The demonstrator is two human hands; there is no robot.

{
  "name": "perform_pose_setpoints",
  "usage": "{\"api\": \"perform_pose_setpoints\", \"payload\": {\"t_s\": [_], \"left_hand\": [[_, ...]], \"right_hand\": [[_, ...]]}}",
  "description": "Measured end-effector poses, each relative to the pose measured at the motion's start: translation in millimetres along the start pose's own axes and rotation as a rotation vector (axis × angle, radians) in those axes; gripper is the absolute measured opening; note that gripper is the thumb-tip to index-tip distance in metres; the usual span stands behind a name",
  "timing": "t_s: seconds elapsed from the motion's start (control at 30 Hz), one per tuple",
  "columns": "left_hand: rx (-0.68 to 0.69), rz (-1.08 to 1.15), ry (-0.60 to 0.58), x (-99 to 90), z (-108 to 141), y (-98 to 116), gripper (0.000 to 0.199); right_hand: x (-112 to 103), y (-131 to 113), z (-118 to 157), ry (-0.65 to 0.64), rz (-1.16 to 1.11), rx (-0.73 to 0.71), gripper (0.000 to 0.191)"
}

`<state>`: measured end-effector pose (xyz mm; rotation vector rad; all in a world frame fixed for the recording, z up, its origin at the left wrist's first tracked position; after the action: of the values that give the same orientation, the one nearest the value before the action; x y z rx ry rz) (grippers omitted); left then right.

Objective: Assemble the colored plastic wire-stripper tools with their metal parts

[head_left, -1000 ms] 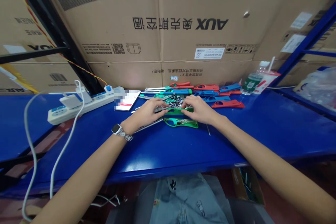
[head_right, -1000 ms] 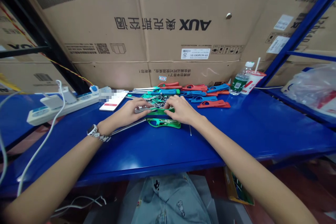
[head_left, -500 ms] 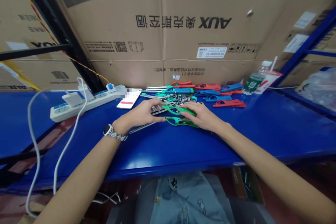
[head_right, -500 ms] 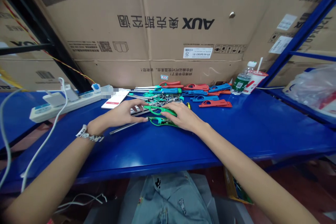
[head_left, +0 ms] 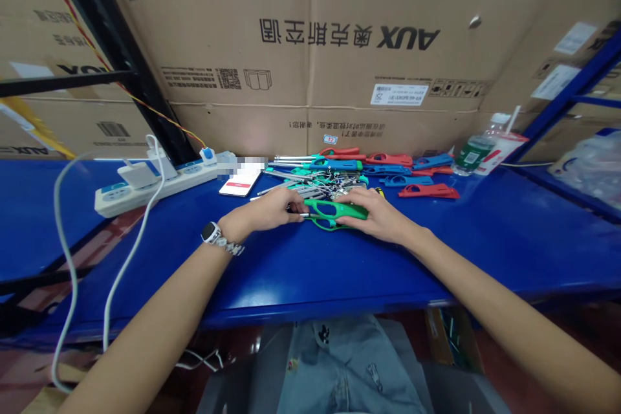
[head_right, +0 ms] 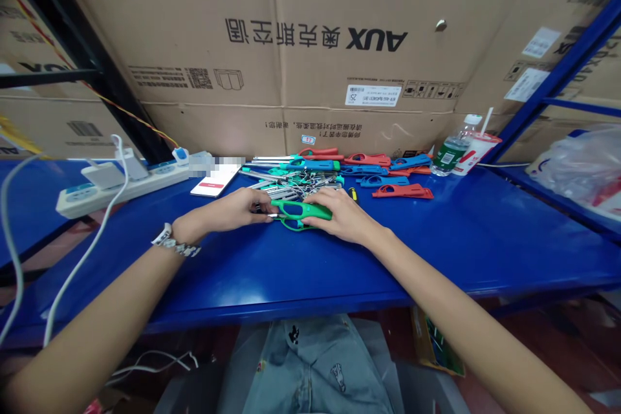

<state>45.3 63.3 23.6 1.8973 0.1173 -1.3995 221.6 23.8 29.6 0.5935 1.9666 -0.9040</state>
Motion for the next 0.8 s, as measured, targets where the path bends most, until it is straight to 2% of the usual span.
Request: {"api": "perform_pose_setpoints", "payload": {"t_s": [0.33, 0.6, 0.8], "left_hand": [[0.048, -0.006, 0.000, -0.3, -1.6, -0.8, 0.022], [-0.014, 0.010, -0.005, 1.2, -1.5, -4.4, 0.025], [-0.057, 0.047, -0.004, 2.8, -1.4, -6.4, 0.022]], "right_hand": [[5.2, -0.2, -0.1, -0.079, 0.009, 0.017, 0.032], [9.5, -4.7, 0.3, -0.138, 0.065, 0.025, 0.035], [6.2, -10.5, 5.0, -0.110, 0.123, 0.048, 0.034]]}}
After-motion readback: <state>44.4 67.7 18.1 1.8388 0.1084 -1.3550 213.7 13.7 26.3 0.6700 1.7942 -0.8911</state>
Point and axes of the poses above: each hand's wrist, its own z-axis away from the middle knuckle, its own x-axis out of the palm, y = z × x, the point moved 8 cm from there along -z, towards the middle knuckle, and after that the axes turned 3 degrees about x, right-handed, at the moved point
